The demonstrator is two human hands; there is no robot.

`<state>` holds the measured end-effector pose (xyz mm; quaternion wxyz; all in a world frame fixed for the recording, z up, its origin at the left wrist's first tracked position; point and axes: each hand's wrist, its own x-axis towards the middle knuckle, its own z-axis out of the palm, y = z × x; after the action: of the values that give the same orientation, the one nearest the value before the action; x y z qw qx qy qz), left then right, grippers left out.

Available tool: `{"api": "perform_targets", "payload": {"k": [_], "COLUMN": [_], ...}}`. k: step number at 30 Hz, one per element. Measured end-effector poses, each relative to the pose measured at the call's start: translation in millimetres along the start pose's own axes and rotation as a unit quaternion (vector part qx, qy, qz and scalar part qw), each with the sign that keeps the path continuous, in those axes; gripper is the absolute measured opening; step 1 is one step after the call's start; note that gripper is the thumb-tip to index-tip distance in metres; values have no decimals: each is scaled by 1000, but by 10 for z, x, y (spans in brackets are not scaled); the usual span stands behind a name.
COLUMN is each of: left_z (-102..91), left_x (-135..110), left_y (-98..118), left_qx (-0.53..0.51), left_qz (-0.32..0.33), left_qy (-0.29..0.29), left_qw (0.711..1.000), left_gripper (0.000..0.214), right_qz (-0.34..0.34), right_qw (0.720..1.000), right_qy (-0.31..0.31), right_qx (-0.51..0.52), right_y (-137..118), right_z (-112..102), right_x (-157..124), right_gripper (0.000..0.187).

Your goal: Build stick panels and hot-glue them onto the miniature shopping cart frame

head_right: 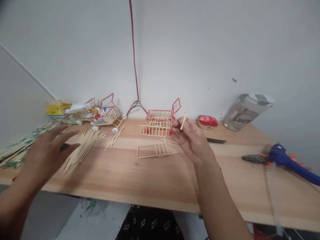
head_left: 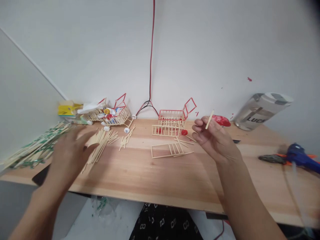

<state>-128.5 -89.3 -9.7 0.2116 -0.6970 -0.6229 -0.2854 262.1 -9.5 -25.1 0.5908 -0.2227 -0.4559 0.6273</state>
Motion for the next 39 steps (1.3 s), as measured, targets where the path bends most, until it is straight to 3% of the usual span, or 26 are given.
{"api": "perform_targets", "payload": {"k": [4, 6, 10, 13, 18, 22, 27, 30, 34, 37, 39], "left_z": [547, 885, 1403, 1546, 1589, 1573, 1374, 1213, 1058, 1031, 1049], "left_x": [204, 301, 404, 410, 405, 425, 490, 565, 643, 631, 595], "left_y": [675, 964, 1283, 1383, 1456, 1456, 1426, 1401, 1404, 1447, 1481], "left_qx": [-209, -261, -243, -222, -217, -253, -365, -437, -544, -614, -641], "left_qz": [32, 50, 56, 66, 79, 41, -28, -79, -181, -232, -247], "left_qy": [-87, -144, -234, -270, -290, -300, -285, -265, -236, -209, -192], "left_qw": [973, 953, 940, 935, 929, 919, 886, 856, 785, 725, 701], "left_gripper": [21, 16, 14, 10, 5, 6, 7, 4, 11, 17, 20], "right_qz": [-1, 1, 15, 27, 40, 34, 2, -39, -122, -205, -260], "right_qw": [999, 998, 999, 999, 997, 996, 988, 968, 906, 811, 751], "right_qy": [-8, -3, -1, -15, -34, -39, -41, -13, 32, 37, 28], "right_qx": [-50, -66, -43, -30, -49, -72, -152, -246, -404, -547, -606], "right_y": [35, 58, 103, 127, 158, 176, 177, 204, 299, 376, 415], "right_z": [-3, -12, -22, -3, 28, 20, 19, 43, 128, 203, 231], "right_x": [7, 21, 39, 31, 14, 18, 8, -5, -21, -31, -33], "right_gripper": [28, 29, 28, 27, 24, 25, 23, 20, 15, 9, 6]}}
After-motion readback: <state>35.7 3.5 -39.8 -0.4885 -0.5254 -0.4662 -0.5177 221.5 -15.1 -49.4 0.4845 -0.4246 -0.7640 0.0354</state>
